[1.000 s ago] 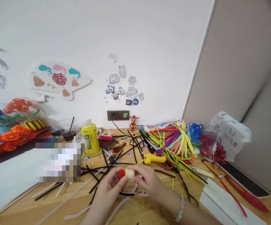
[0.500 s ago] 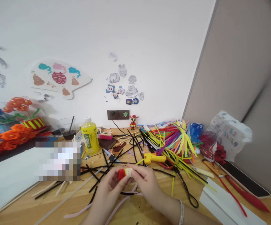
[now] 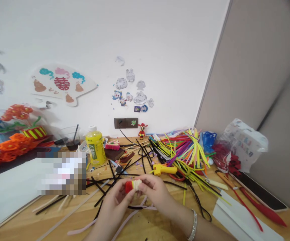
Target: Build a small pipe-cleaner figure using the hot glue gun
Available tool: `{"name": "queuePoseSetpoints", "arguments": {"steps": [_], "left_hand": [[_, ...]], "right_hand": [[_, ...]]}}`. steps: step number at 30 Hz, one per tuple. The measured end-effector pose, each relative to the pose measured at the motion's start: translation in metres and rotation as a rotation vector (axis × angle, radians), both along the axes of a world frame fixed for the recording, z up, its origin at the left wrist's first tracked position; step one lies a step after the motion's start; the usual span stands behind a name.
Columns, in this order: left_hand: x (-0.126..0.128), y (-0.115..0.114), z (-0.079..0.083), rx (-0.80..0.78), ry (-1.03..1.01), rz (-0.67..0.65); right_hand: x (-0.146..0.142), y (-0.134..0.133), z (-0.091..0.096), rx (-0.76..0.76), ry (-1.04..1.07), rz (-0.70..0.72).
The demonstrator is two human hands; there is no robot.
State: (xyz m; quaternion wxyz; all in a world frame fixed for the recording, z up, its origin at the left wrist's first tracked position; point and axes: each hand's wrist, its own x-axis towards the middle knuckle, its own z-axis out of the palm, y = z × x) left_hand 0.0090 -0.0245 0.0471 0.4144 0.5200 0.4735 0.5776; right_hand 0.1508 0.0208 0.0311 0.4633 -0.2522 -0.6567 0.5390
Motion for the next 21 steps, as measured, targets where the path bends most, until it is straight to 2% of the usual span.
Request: {"name": "queuePoseSetpoints", "arguments": {"steps": [6,12,18,21], "left_hand": [[0.002,0.002,0.0,-0.004,-0.071,0.011],[-0.001,0.002,-0.004,0.024,0.001,0.013],[-0.002,0.001,0.005,0.021,0.032,-0.009],[-0.004,0.0,0.008,0.041,0.09,-0.039]], "right_hand": [[0.0,-0.004,0.0,0.169,-0.094,-0.142],[0.0,-0.005,-0.005,0.221,-0.097,-0.128],[-0.001,-0.003,-0.011,0.22,-0.086,-0.137],[0.0,-0.003,-0.009,0.31,-0.138,-0.201]]}}
